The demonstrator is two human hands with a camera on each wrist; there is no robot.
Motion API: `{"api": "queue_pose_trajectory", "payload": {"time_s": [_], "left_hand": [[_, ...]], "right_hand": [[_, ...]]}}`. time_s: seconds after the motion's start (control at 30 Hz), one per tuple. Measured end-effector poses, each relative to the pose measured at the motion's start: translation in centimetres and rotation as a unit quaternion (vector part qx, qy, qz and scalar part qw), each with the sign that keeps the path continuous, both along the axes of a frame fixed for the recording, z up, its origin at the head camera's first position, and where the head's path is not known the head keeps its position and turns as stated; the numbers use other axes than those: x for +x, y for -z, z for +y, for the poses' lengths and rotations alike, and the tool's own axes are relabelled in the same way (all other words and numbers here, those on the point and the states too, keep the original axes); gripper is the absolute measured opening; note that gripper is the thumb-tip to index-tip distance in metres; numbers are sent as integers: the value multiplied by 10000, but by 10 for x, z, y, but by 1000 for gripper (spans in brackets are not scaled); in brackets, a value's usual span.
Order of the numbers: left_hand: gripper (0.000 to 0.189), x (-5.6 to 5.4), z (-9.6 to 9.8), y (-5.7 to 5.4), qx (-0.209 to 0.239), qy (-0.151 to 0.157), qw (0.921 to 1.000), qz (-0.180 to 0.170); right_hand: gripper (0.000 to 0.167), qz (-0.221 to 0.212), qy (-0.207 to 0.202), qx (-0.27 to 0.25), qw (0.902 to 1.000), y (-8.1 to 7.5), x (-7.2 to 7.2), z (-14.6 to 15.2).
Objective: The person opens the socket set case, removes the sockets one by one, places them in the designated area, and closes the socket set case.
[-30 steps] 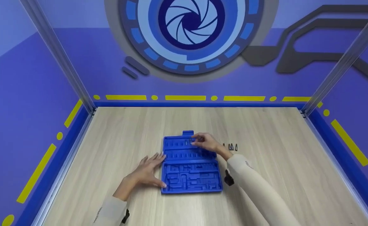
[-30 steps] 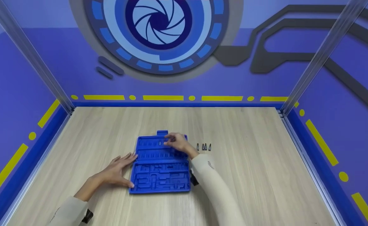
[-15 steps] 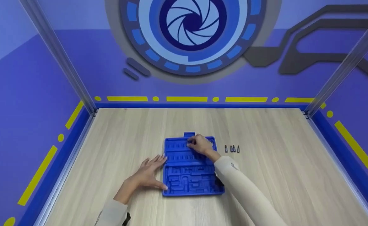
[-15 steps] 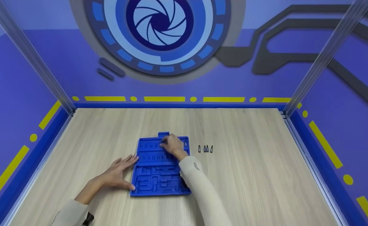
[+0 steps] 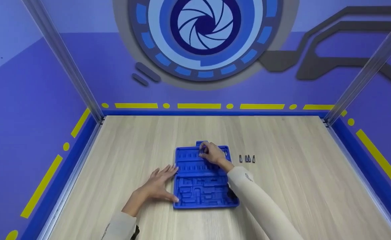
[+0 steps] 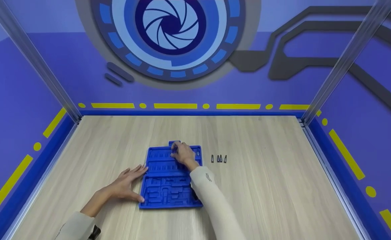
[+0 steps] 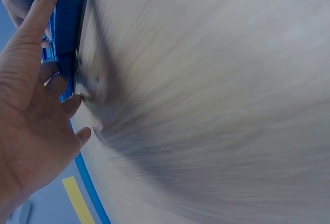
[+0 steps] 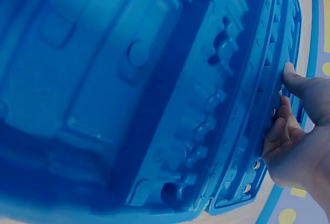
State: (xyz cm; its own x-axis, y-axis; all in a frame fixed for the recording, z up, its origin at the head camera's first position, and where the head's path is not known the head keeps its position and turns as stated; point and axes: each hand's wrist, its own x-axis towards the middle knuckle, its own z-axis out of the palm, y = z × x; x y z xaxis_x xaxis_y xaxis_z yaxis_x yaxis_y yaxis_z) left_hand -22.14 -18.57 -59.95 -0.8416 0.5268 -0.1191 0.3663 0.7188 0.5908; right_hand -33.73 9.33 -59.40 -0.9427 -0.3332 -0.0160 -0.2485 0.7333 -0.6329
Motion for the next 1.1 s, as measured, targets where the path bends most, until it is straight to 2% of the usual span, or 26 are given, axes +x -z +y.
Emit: {"api": "queue_pose_trajectory", "payload": {"time_s": [0.23, 0.47, 0.6, 0.77, 0.9, 1.03, 1.1], "left_hand": [[125, -1, 2, 0, -13, 32, 10000, 26], [125, -1, 4, 0, -65, 41, 10000, 37], [126, -1, 3, 0, -60, 25, 10000, 35], [126, -1, 3, -1, -64, 43, 10000, 43], [126, -1, 2, -2, -109, 44, 9999, 24], [126, -2, 0, -2, -169, 33, 9999, -3], [126, -1, 0, -3, -166, 23, 9999, -16]], "right_hand": [[13, 205, -1, -307, 9993, 5, 3, 2], [11, 504, -270, -1100, 9923, 10, 6, 5], [15, 82, -228, -1661, 9858, 6, 7, 8], [20, -582, -135, -1800, 9819, -6, 8, 18], [23, -749, -203, -1804, 9805, -13, 7, 29], [26, -875, -52, -1736, 9809, -18, 8, 42], [29, -899, -119, -1860, 9784, -22, 10, 48]]}}
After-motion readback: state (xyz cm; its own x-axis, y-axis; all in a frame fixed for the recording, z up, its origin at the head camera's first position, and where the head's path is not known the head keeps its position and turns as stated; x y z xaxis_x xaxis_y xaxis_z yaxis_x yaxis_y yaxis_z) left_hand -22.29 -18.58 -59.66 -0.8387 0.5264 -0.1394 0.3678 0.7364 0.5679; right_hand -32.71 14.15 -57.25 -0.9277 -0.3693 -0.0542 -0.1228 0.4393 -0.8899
